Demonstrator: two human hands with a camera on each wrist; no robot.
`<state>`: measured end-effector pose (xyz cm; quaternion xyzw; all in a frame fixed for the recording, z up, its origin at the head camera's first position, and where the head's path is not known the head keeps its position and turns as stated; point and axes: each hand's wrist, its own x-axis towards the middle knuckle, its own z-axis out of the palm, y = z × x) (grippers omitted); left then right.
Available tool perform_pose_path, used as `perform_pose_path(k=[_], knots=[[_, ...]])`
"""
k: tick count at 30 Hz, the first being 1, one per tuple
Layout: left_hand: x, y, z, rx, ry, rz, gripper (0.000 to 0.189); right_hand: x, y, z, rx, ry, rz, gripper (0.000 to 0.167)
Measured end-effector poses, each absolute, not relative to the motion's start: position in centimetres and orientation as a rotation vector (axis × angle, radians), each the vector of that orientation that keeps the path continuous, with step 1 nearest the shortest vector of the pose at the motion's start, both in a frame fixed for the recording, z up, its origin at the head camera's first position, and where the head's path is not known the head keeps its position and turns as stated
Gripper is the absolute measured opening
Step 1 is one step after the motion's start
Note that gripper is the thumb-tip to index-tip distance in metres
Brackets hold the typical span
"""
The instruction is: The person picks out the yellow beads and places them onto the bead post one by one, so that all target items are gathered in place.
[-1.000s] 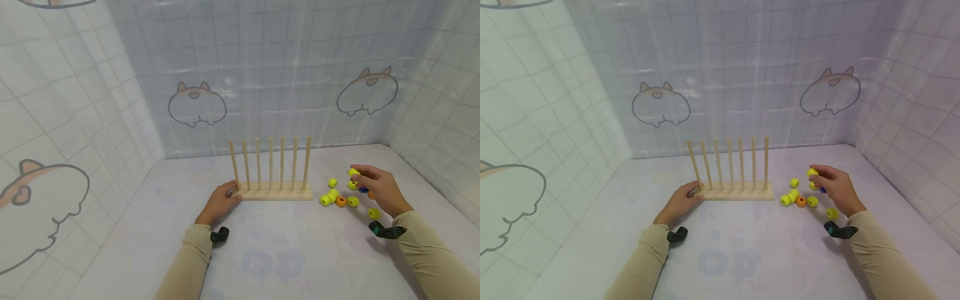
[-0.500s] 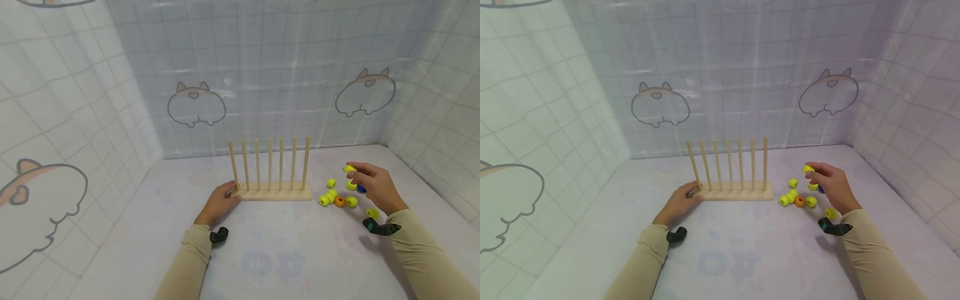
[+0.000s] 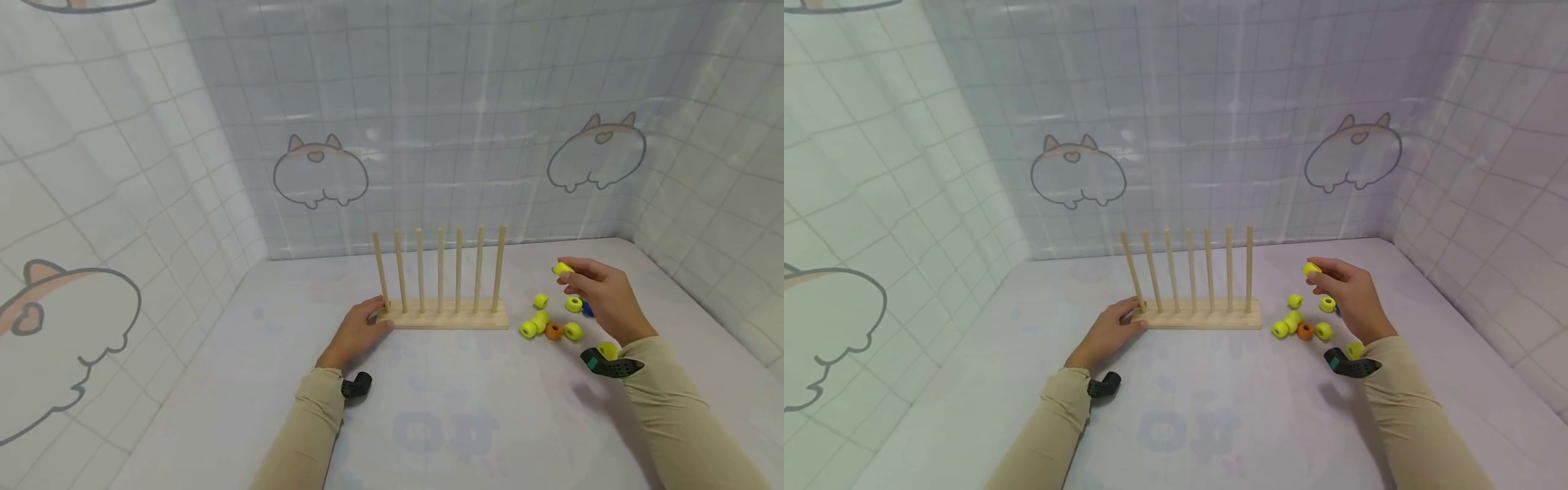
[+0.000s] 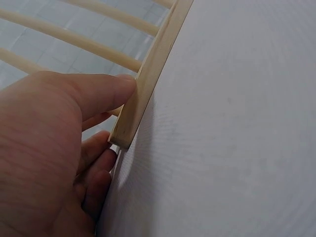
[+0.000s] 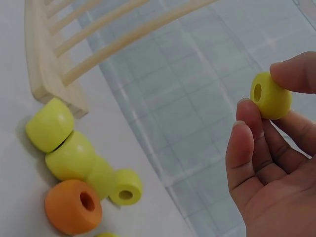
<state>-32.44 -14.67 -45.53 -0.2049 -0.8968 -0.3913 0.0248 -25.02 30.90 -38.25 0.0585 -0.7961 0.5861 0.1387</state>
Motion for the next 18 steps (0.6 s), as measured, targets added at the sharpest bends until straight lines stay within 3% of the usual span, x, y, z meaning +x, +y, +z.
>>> perform_pose_path(k=[10,18], knots=[[-32.4,-14.6,-45.5,-0.632,-2.763,-1.226,0.055,-25.4,30.0,-37.6,0.253,-2.197,1.824,0.039],[-32.6,-14.7,-45.7,-0.654,-2.762,-1.196,0.055,-25.7,29.2,-37.3,0.227,-2.192,1.835,0.043]])
